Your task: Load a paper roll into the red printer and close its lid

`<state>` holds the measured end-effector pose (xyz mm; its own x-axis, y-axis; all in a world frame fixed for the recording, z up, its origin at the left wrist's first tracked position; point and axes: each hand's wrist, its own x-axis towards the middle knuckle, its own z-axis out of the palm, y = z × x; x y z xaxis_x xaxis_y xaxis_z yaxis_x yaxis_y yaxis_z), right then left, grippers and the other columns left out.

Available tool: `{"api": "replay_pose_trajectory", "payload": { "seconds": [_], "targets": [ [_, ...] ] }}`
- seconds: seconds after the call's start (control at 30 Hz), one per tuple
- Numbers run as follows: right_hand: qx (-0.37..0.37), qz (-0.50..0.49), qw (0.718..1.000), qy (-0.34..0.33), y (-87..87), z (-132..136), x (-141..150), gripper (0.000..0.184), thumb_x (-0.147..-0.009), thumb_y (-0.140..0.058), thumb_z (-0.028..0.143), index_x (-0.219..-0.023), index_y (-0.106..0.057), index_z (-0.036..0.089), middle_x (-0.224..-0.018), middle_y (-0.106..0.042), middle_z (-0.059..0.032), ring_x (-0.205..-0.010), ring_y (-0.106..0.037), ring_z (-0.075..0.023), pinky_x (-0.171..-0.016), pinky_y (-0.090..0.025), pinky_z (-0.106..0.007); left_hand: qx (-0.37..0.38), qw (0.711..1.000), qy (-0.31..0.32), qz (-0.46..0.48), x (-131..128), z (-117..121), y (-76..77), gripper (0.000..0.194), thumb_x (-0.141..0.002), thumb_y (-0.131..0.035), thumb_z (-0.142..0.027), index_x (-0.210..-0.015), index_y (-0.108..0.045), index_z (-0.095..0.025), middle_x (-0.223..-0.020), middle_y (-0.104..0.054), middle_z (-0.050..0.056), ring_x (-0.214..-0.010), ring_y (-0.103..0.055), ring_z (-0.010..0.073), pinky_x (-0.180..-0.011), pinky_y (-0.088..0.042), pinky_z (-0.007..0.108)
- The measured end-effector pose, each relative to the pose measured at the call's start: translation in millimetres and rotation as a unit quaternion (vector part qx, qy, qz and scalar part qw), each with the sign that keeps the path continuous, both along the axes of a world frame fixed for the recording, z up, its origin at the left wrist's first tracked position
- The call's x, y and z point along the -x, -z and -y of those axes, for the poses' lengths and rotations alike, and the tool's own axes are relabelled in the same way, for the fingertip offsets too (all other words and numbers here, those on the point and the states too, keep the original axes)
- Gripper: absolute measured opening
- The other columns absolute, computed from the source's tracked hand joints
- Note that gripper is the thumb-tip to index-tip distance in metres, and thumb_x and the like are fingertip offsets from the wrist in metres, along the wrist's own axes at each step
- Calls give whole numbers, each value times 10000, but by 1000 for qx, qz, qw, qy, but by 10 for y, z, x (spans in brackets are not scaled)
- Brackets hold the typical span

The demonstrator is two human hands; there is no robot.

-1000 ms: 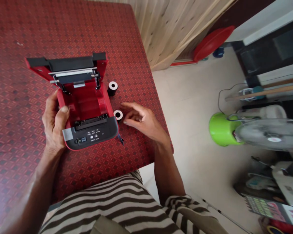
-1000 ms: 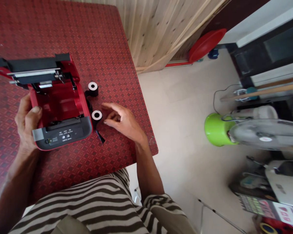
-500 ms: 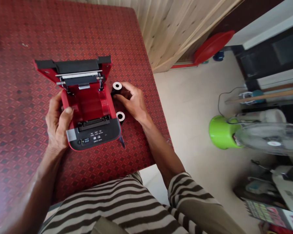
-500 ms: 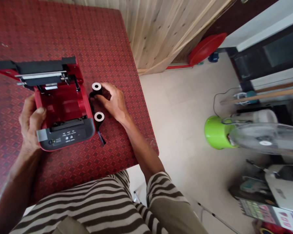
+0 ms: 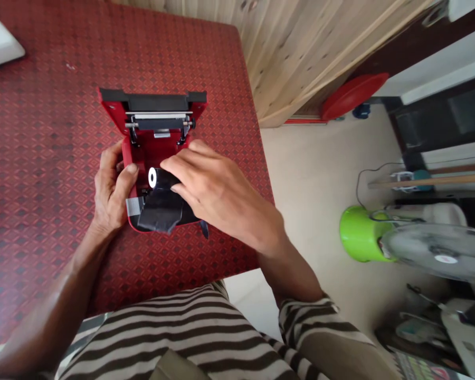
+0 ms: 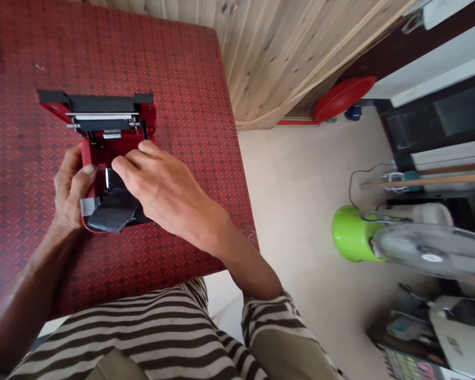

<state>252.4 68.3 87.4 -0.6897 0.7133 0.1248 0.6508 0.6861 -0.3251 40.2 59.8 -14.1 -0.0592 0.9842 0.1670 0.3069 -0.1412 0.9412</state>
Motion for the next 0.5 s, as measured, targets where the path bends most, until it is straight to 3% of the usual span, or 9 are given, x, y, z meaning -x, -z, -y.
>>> {"api": "replay_pose_trajectory", "payload": {
  "seconds": [0.17,0.33,0.5],
  "targets": [
    [18,79,996,40,104,-86,293,255,-1031,-429,70,-1098,-671,115,-1003,-720,-124,-1052,-655,-262,-851,-572,-386,-14,1000,9,-2,2,-1,3,603,-948,-535,-637,-1365,-607,-207,-1186,-679,80,-1012,-625,220,-906,-527,381],
    [57,133,987,66,65,-230,416,348,-1028,-381,50,-1111,-710,125,-1077,-733,-156,-1064,-698,-292,-915,-554,-437,-19,1000,16,-2,11,6,23,614,-965,-515,-634,-1394,-586,-201,-1200,-655,96,-1018,-624,219,-913,-541,379],
    [55,73,993,77,282,-320,398,312,-1023,-428,81,-1036,-735,132,-1062,-748,-166,-1032,-705,-255,-944,-548,-410,-22,999,23,-19,29,10,18,584,-980,-504,-605,-1404,-581,-210,-1194,-655,93,-1056,-620,226,-971,-530,399]
  ]
}}
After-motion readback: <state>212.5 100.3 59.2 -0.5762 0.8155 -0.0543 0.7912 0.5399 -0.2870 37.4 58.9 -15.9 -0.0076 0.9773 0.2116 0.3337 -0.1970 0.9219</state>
